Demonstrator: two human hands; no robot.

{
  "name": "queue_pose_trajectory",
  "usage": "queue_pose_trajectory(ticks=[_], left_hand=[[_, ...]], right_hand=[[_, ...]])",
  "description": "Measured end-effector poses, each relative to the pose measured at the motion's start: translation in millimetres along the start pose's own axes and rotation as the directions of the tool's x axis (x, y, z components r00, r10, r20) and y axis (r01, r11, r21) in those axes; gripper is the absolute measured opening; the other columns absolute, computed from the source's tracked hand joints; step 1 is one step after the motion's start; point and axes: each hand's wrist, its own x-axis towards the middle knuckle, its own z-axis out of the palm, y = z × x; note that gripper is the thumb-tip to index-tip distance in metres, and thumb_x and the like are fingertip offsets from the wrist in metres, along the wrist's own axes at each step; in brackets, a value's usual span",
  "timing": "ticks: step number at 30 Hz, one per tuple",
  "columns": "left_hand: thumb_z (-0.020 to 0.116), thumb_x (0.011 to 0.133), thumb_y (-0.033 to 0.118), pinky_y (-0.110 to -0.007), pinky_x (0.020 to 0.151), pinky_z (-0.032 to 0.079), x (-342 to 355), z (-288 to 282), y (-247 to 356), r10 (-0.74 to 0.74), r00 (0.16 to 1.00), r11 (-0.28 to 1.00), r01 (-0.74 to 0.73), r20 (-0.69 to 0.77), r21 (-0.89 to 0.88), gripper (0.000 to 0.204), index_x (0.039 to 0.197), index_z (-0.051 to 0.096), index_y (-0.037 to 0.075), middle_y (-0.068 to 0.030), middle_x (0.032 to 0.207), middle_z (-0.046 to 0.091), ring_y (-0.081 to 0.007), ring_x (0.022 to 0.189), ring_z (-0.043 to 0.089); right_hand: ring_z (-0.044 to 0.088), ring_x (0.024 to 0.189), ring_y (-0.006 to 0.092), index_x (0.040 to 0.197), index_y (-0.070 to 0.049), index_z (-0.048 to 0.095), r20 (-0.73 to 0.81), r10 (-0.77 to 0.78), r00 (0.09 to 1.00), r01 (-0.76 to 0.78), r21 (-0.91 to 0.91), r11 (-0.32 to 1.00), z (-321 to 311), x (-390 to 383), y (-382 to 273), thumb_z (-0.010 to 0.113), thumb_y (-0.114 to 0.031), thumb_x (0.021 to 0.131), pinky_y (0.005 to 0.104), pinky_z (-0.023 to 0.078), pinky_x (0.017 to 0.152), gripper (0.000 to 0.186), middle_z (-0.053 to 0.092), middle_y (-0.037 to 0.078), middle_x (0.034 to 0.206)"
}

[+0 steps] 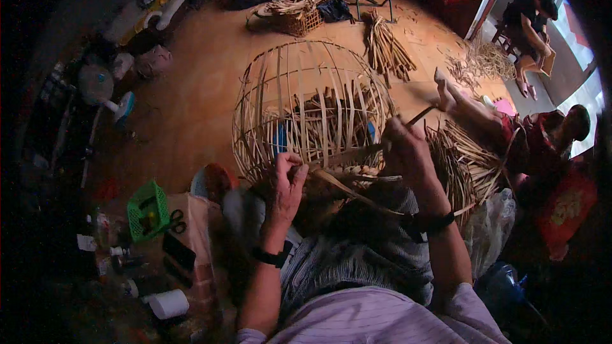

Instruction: Manually weaving a large wicker basket structure by hand.

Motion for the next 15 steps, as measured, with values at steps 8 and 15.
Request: queue_pose_trajectory(ticks=[8,15], left_hand=[[0.065,0.104,0.021,-0.029,0.086,0.049,9.8,9.9,-3.3,-0.156,0.986,0.984,0.150,-0.060,-0.093,0.022,0.118,0.058,0.006,-0.0011,0.105,0.058,-0.0111,0.094,0.057],[0.060,0.108,0.017,-0.027,0.089,0.047,8.1,-16.9,-37.2,-0.111,0.987,0.994,0.111,-0.113,-0.006,0.019,0.122,0.055,0.005,-0.0028,0.104,0.061,-0.0112,0.098,0.057]], right_hand=[[0.045,0.065,0.0039,0.102,-0.011,0.068,0.239,0.278,0.930,-0.253,-0.130,0.959,-31.7,-74.6,34.0,0.055,-0.038,0.111,0.0241,0.035,0.057,0.031,0.053,-0.008,0.078],[0.063,0.106,0.0115,0.129,-0.003,0.070,0.406,0.252,0.878,-0.252,-0.053,0.966,-73.6,-93.8,-2.0,0.063,-0.031,0.108,0.0294,0.051,0.095,0.035,0.072,0.001,0.117]])
